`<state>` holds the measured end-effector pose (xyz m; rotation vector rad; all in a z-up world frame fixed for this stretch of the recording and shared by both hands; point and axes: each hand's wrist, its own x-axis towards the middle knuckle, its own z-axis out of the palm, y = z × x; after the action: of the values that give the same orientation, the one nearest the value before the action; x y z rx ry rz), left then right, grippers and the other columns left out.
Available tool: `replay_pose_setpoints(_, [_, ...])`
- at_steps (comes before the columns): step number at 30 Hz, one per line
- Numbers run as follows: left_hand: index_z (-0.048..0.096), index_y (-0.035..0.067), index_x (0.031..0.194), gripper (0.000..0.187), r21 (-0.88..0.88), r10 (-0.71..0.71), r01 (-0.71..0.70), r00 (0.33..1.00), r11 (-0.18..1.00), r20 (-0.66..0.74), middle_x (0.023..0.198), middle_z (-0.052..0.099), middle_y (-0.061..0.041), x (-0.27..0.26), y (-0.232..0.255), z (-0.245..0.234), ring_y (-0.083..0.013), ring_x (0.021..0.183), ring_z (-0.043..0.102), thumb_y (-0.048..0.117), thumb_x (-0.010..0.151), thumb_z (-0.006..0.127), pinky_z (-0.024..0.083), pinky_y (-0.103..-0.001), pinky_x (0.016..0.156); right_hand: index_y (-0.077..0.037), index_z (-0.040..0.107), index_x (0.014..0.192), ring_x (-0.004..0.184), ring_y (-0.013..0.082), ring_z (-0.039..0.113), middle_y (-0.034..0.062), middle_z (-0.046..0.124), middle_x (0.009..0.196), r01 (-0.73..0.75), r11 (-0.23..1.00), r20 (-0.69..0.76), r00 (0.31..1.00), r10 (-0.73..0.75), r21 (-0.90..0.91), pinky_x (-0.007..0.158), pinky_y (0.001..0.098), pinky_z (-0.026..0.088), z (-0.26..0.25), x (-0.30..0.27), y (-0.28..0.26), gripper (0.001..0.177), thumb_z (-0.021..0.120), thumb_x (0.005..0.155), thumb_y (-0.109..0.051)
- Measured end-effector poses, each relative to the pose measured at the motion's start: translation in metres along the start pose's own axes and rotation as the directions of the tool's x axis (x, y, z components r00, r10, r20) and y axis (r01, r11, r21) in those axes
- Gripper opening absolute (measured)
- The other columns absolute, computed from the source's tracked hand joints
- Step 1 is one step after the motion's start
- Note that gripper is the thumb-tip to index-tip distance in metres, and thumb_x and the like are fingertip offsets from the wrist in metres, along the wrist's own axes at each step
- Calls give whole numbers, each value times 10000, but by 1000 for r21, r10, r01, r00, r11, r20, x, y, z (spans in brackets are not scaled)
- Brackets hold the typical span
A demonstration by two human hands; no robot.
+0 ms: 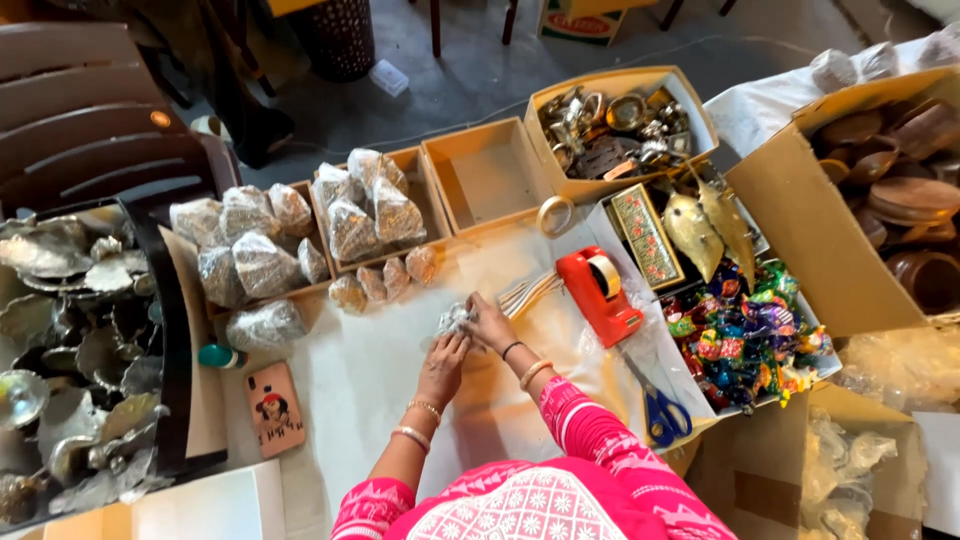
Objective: Wrapping various decorative brass objects in plastic bags and bubble wrap for shipping or storage.
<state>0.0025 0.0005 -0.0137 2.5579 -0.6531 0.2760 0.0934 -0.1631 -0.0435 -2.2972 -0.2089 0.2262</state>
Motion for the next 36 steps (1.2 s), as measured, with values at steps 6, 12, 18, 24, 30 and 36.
replay_pose_setpoints(6, [644,27,1234,423,-14,-8,9,1000,1000,14,1263,654,-125,1,5,-7,-301,1246,563,-17,823,558,395,-427,1111,-123,508,1131,800,336,661,163,650,825,21,984,109,993,-41,179,698,443,534,7,10,30,419,794,830,-182])
replay_pose_setpoints(12, [643,26,1227,433,-43,-13,14,1000,999,21,1260,653,-122,5,6,-11,-305,1238,563,-24,804,563,400,-423,1104,-139,510,1143,781,323,663,138,653,797,-6,983,226,973,-36,183,691,438,535,-1,15,25,426,795,830,-186])
replay_pose_setpoints(18, [645,38,1224,446,-67,-44,43,999,997,-5,1273,655,-114,6,6,-17,-312,1228,564,-45,794,563,412,-424,1082,-209,503,1178,839,403,692,153,694,812,-12,997,100,995,20,-79,704,510,532,-11,-9,-16,431,774,845,-259])
replay_pose_setpoints(24, [646,48,1225,443,-56,-38,38,999,998,8,1267,659,-110,3,1,-7,-312,1227,564,-44,800,566,422,-425,1082,-231,491,1207,876,437,685,176,704,852,35,993,119,993,-21,-114,722,532,533,-12,-3,-2,425,746,870,-277])
replay_pose_setpoints(30, [649,42,1237,477,-94,-31,30,999,995,-14,1278,662,-116,3,3,-11,-321,1217,560,-67,782,555,422,-433,1064,-215,492,1192,915,439,676,189,709,912,136,985,216,970,-111,-107,748,530,525,-9,7,2,412,728,855,-215])
replay_pose_setpoints(36, [645,50,1224,493,-117,-64,62,998,991,-15,1263,663,-108,4,5,-14,-320,1230,557,-86,757,561,419,-436,1078,-229,504,1212,921,442,670,191,714,912,133,967,178,979,-95,-215,762,544,513,-12,-3,-10,407,700,864,-153])
